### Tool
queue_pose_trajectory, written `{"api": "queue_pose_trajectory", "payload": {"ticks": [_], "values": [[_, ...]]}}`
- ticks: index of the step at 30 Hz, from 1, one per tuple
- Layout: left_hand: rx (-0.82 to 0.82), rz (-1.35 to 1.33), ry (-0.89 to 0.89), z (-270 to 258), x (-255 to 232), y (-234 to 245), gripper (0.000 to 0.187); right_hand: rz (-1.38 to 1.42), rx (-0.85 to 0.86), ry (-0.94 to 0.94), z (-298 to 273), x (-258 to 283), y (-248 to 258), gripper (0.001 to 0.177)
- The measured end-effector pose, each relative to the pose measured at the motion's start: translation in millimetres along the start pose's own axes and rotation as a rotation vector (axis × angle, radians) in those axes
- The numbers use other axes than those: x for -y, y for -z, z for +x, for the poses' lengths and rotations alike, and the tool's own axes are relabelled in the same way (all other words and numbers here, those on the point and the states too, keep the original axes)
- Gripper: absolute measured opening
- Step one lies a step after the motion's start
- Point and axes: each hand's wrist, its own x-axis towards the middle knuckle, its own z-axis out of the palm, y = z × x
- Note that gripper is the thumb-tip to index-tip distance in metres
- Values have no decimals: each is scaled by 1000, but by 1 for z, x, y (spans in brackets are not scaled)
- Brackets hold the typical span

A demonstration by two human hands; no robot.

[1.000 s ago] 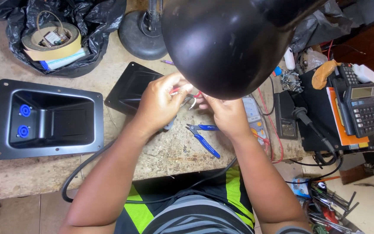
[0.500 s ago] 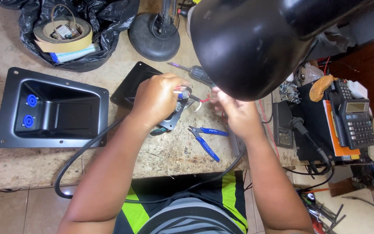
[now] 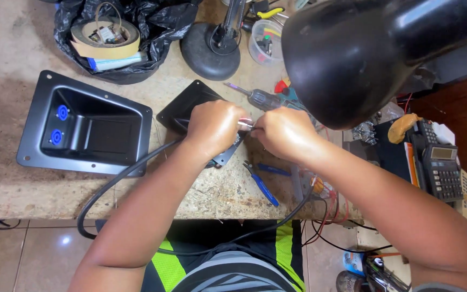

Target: Soldering electrical wires to the terminals of a plastic mounting plate on a repair bench.

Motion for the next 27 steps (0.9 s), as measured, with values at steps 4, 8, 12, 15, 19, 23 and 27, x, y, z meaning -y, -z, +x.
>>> {"api": "queue_pose_trajectory", "payload": {"ticks": [4,8,12,15,19,23,27], "values": [[22,-21,20,-2,-3,2,20,7,-22,-5,-4,-4,-9,20],[78,-46,69,4,-3,2,19,-132,-132,85,-9,-7,-18,16],[232,2,-8,12,2,12,23,-349,-388,266,-15,-3,-32,12],[295,76,-82,20,1,9,26,-398,-490,319,0,-26,-73,13],[327,115,-84,31,-2,7,31,-366,-518,367,-1,-27,-64,17],[381,87,-55,27,-7,14,35,-330,-459,373,-10,-24,-46,11],[465,40,3,27,-8,17,43,-226,-327,322,-7,-34,-51,12]]}}
